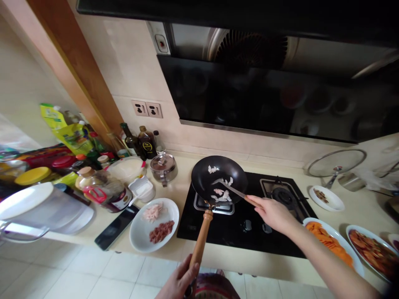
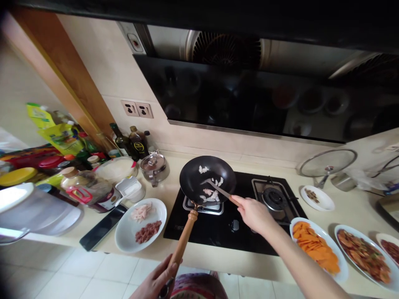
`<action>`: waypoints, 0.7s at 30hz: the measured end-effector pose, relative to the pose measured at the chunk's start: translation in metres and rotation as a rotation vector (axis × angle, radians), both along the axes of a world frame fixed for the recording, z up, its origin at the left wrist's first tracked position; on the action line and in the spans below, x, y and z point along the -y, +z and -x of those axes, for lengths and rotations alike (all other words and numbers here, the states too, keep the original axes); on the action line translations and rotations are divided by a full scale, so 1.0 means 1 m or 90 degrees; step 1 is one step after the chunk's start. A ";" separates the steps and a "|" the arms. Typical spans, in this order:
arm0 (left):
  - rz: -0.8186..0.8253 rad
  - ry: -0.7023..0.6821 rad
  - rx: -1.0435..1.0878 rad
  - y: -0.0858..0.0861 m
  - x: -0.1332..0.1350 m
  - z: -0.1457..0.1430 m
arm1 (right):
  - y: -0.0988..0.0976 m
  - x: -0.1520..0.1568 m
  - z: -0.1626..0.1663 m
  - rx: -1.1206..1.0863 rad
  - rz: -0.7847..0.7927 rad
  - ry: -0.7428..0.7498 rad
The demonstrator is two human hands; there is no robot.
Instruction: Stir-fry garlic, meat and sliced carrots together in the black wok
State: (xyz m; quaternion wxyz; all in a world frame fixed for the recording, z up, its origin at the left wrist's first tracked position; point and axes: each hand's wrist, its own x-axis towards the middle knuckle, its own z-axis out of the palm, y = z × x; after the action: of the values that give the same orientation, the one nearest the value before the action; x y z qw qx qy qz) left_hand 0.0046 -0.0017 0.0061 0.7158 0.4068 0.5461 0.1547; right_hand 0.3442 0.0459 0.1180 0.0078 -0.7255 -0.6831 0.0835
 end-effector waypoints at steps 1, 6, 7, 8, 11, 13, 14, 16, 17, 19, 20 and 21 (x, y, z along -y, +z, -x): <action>0.006 -0.001 0.004 -0.001 0.001 0.000 | 0.013 0.013 -0.009 0.005 0.006 0.012; -0.011 -0.005 0.015 0.001 0.004 -0.002 | 0.057 0.055 -0.038 0.000 0.009 0.043; -0.010 -0.005 0.018 0.000 0.004 -0.002 | 0.054 0.052 -0.035 0.018 0.012 0.031; -0.008 -0.003 0.019 -0.001 0.004 -0.002 | 0.047 0.044 -0.029 0.035 0.013 0.019; -0.019 0.002 0.005 -0.004 0.002 0.000 | 0.011 0.005 0.001 0.063 -0.017 -0.018; -0.045 0.007 -0.014 -0.006 0.001 0.001 | -0.012 -0.020 0.020 0.059 -0.053 -0.050; -0.058 0.011 -0.021 -0.006 0.000 0.002 | -0.021 -0.029 0.026 0.048 -0.066 -0.060; -0.072 0.019 -0.029 -0.007 0.000 0.003 | -0.029 -0.037 0.030 0.011 -0.068 -0.058; -0.070 0.019 -0.032 -0.007 0.000 0.003 | -0.027 -0.036 0.027 -0.010 -0.058 -0.042; -0.061 0.014 -0.035 -0.007 -0.001 0.003 | -0.012 -0.024 0.013 -0.039 -0.034 0.006; -0.059 0.012 -0.034 -0.007 -0.001 0.002 | 0.001 -0.015 0.001 -0.040 -0.028 0.026; -0.059 0.012 -0.032 -0.007 -0.001 0.002 | 0.015 -0.004 -0.011 -0.031 -0.034 0.039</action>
State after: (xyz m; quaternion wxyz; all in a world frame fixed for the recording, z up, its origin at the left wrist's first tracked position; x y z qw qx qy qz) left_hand 0.0028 -0.0003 -0.0013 0.6810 0.4378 0.5599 0.1762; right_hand 0.3554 0.0503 0.1331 0.0414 -0.7015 -0.7067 0.0829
